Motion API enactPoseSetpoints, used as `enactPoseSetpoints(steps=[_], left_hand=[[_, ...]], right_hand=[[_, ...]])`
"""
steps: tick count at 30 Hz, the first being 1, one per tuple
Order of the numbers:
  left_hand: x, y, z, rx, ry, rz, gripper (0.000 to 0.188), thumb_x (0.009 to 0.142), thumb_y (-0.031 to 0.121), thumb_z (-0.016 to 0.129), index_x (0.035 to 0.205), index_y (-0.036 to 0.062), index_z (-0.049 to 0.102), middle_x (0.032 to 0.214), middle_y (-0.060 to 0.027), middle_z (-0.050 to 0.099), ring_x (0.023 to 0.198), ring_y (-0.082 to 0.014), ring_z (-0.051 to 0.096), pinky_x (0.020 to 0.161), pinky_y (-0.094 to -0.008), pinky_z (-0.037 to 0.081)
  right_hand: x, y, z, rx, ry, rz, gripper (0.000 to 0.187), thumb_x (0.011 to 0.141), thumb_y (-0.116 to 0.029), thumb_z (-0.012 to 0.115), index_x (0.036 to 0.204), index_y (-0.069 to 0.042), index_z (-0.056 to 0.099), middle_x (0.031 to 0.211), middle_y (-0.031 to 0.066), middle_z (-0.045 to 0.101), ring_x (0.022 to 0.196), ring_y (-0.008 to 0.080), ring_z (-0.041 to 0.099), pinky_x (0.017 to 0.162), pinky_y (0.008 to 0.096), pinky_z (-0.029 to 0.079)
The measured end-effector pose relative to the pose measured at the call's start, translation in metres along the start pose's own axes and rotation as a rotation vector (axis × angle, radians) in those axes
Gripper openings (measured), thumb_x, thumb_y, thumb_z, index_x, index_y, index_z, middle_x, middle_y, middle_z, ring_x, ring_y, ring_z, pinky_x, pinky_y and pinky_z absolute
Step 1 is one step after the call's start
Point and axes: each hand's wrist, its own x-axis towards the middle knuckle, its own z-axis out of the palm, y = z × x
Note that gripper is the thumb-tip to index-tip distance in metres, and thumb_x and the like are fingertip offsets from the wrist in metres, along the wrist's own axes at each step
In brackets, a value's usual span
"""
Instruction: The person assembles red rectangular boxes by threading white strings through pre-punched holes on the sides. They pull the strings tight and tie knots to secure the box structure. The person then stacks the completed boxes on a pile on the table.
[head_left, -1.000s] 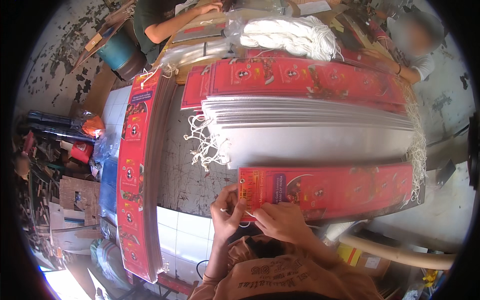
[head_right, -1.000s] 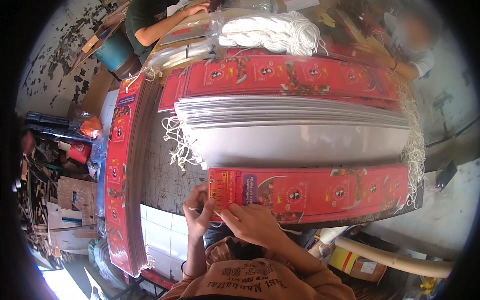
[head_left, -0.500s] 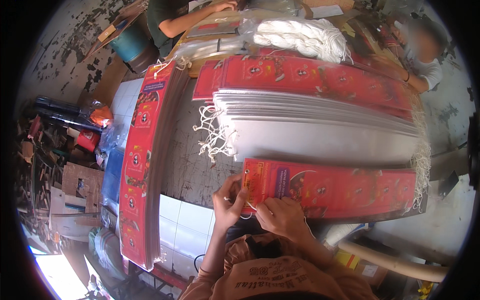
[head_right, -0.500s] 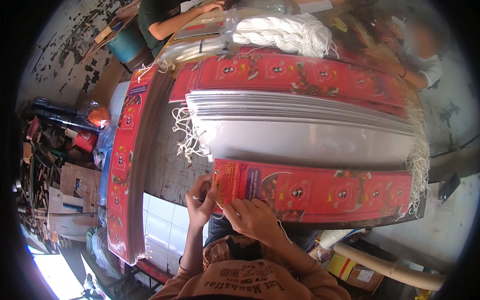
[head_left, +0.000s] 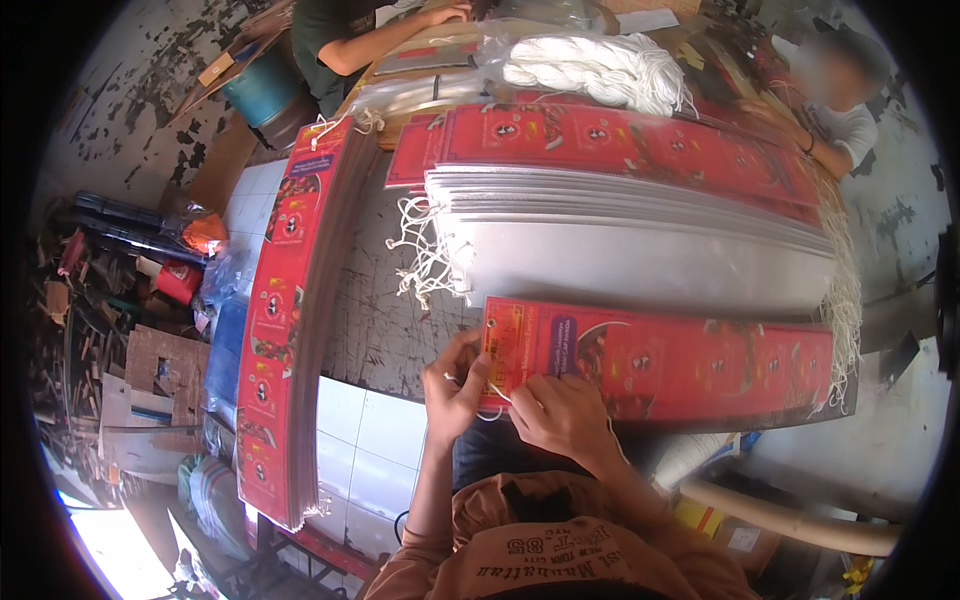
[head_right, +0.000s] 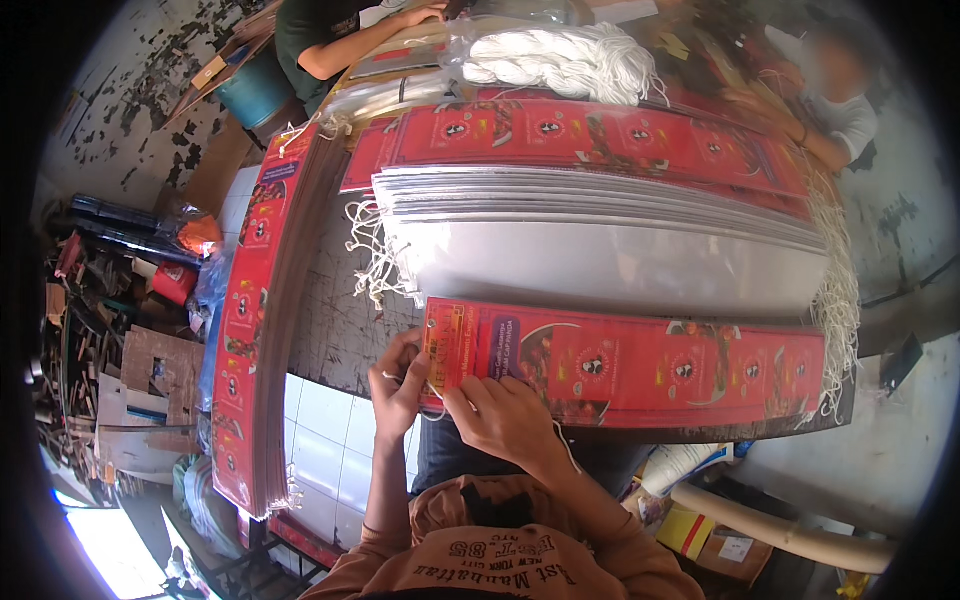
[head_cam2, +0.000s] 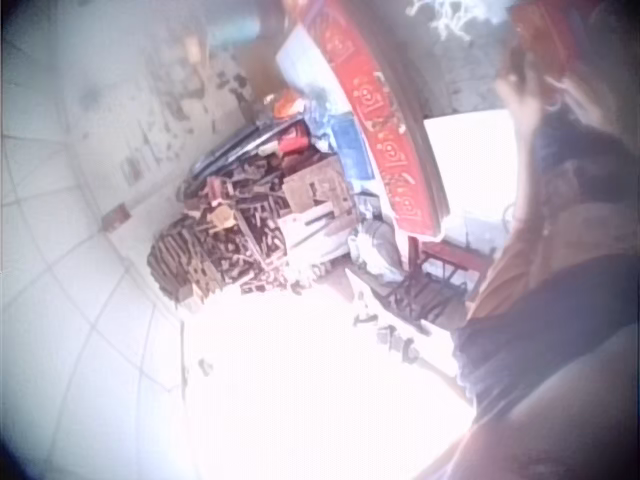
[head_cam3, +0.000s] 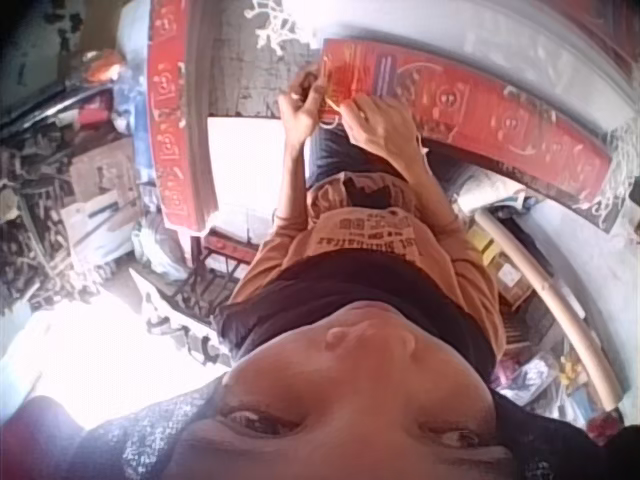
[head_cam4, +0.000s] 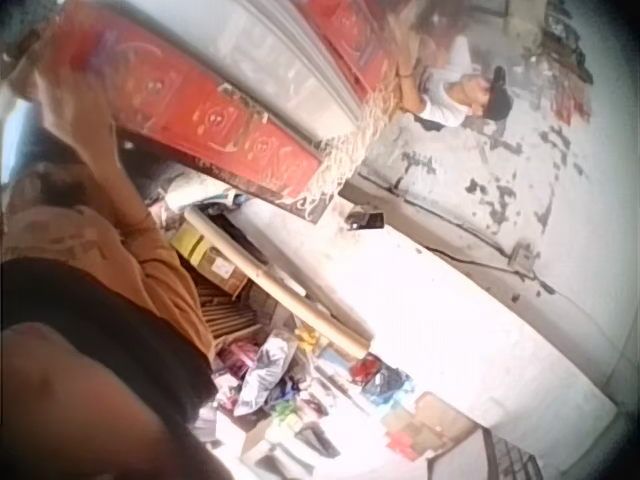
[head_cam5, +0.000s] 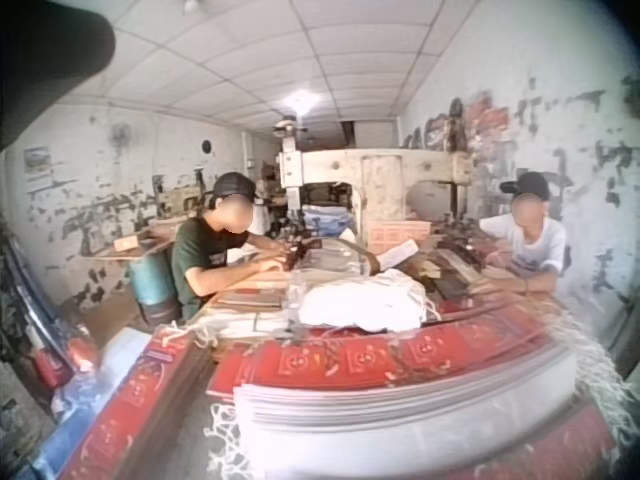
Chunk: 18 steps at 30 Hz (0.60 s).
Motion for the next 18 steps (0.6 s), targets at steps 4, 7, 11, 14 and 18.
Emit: enactPoseSetpoints(steps=[4, 7, 11, 14, 18], left_hand=[[-0.0006, -0.0005, 0.0021, -0.034, 0.020, 0.015, 0.025, 0.083, 0.005, 0.054, 0.106, -0.0051, 0.058, 0.056, 0.0028, 0.044, 0.053, -0.0043, 0.036, 0.048, -0.0217, 0.029], [0.0003, -0.0034, 0.0022, -0.021, 0.022, 0.038, 0.025, 0.084, 0.005, 0.054, 0.107, -0.0050, 0.058, 0.056, 0.0025, 0.045, 0.053, -0.0041, 0.037, 0.048, -0.0214, 0.029], [-0.0001, -0.0018, 0.0055, -0.023, 0.043, 0.021, 0.025, 0.084, 0.006, 0.053, 0.106, -0.0046, 0.058, 0.056, 0.0023, 0.045, 0.053, -0.0040, 0.037, 0.049, -0.0211, 0.029], [0.0003, -0.0052, 0.0061, -0.061, 0.055, 0.032, 0.025, 0.084, 0.005, 0.053, 0.106, -0.0046, 0.058, 0.056, 0.0021, 0.045, 0.053, -0.0040, 0.036, 0.049, -0.0210, 0.029], [0.0005, -0.0016, 0.0029, -0.045, 0.040, 0.015, 0.025, 0.084, 0.005, 0.052, 0.105, -0.0046, 0.058, 0.056, 0.0021, 0.045, 0.053, -0.0039, 0.036, 0.049, -0.0212, 0.028]], right_hand=[[0.0011, -0.0019, -0.0005, 0.004, 0.028, 0.005, 0.019, 0.065, -0.010, 0.066, 0.066, -0.012, 0.047, 0.059, -0.0001, 0.043, 0.049, 0.0150, 0.049, 0.047, 0.0275, 0.038], [-0.0022, -0.0001, 0.0033, 0.003, 0.035, 0.012, 0.019, 0.065, -0.010, 0.066, 0.066, -0.012, 0.047, 0.059, -0.0001, 0.044, 0.049, 0.0154, 0.049, 0.047, 0.0277, 0.038], [-0.0029, -0.0001, 0.0024, 0.009, 0.018, 0.029, 0.020, 0.064, -0.010, 0.066, 0.066, -0.012, 0.047, 0.060, 0.0000, 0.045, 0.049, 0.0156, 0.049, 0.047, 0.0279, 0.038], [-0.0034, -0.0013, 0.0040, 0.022, 0.016, 0.039, 0.020, 0.064, -0.009, 0.066, 0.066, -0.012, 0.047, 0.059, 0.0000, 0.045, 0.049, 0.0157, 0.049, 0.047, 0.0279, 0.038], [-0.0008, -0.0017, 0.0026, 0.038, 0.013, 0.035, 0.020, 0.064, -0.009, 0.066, 0.066, -0.012, 0.046, 0.058, -0.0001, 0.044, 0.048, 0.0158, 0.048, 0.046, 0.0277, 0.037]])
